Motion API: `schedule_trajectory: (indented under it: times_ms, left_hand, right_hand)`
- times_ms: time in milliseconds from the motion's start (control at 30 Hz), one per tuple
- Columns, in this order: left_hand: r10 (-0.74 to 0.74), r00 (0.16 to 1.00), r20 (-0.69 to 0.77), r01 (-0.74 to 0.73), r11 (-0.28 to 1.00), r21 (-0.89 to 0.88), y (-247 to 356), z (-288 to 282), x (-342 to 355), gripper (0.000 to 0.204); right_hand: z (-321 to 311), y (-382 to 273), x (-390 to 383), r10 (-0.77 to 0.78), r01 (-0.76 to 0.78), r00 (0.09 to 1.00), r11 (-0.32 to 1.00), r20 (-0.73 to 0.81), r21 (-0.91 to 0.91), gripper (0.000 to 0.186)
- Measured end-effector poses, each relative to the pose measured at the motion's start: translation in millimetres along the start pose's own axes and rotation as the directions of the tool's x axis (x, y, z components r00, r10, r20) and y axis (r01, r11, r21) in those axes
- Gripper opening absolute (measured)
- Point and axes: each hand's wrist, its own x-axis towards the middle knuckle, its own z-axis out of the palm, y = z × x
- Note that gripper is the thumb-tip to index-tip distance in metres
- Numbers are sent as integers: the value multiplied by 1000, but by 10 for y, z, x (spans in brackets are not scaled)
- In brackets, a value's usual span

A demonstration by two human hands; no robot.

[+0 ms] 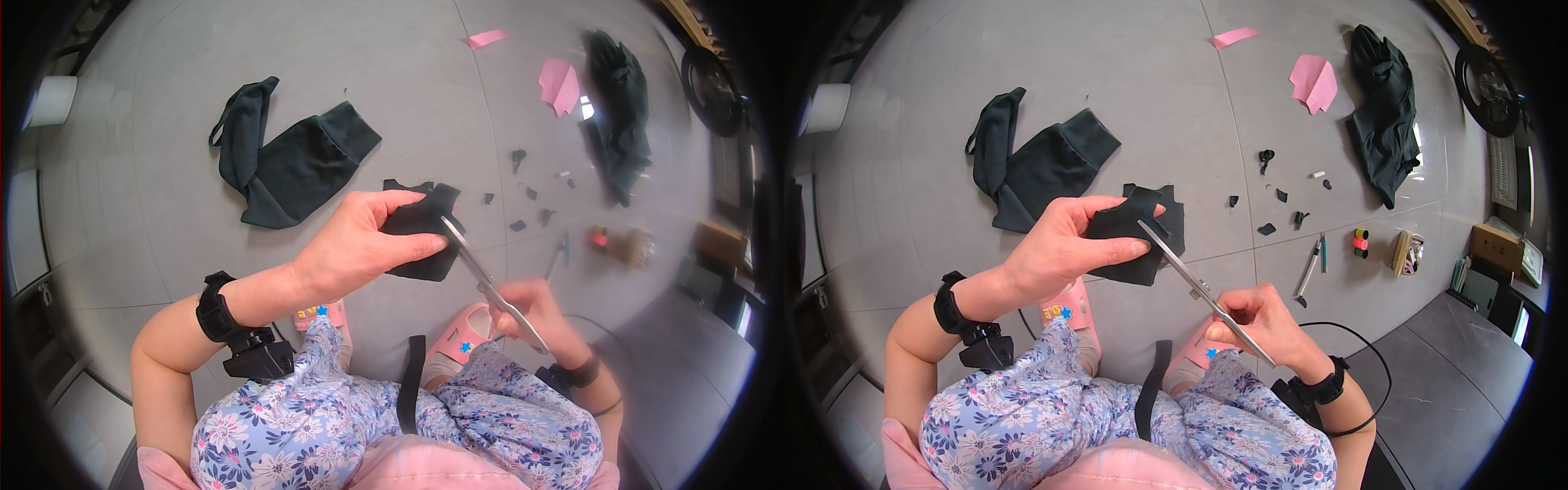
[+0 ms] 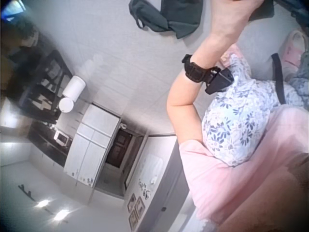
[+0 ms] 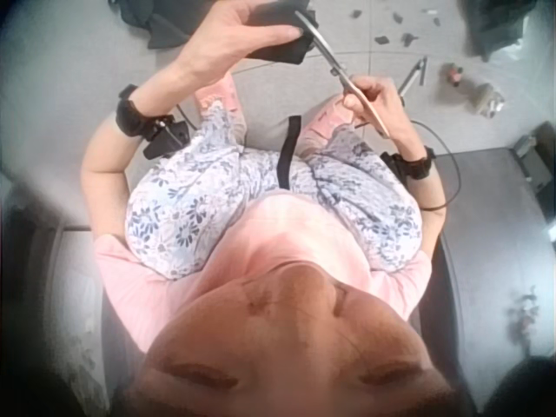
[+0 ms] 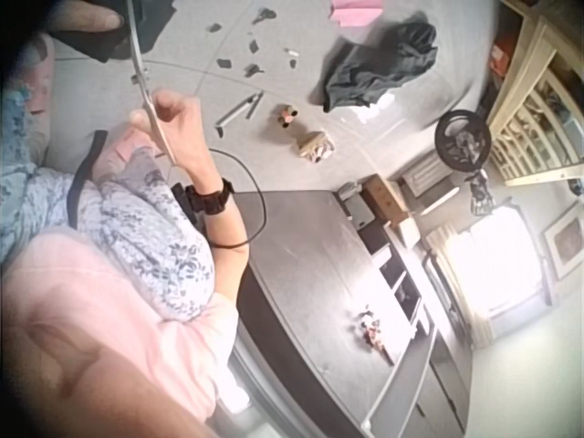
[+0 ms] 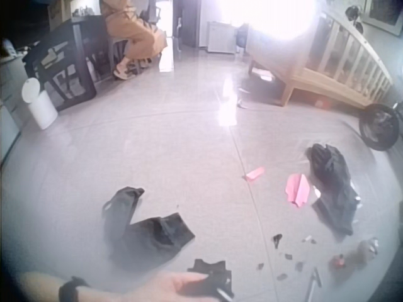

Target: The person handles pieces of black fabric by hand, marking one piece with a white pen and cutting a notch into another with scissors.

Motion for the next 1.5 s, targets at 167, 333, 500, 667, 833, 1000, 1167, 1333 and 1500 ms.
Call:
schedule_trajectory:
  times_ms: [167,333,500,667,833,1000,1167,1333,1500]
  left_hand:
    - [25,999,-20,-24,999,43,-8,-3,11,29]
    - [30,999,-14,-29,998,62,-25,-17,9,28]
    - [21,1000,-6,-20,995,93,-14,-11,15,28]
    - [22,1000,-4,-21,994,104,-7,-14,0,28]
    - [33,999,-1,-33,990,140,-6,-14,3,28]
    - [25,1000,-7,-24,993,114,-23,2,8,28]
    - [14,1000,-22,-11,992,122,41,24,-12,29]
    - [11,1000,-23,-8,990,138,37,14,-3,29]
    - [-14,1000,18,11,980,197,56,-29,12,30]
  right_hand:
    - [-5,1,2,24,-24,1000,1000,4,5,39]
    - [4,40,17,-48,45,997,998,53,46,39]
    - [-2,32,-7,-55,54,997,998,49,24,40]
    - [10,-51,-20,-14,13,999,1000,30,7,41]
    - [-1,-27,-29,32,-32,999,999,-7,1,43]
    - [-5,-43,-25,24,-24,1000,1000,-6,-8,44]
    - [-15,-33,-36,44,-44,999,999,-8,17,45]
    - [9,29,-9,-32,32,999,998,5,49,43]
    - [-44,27,-24,3,-5,999,999,45,34,43]
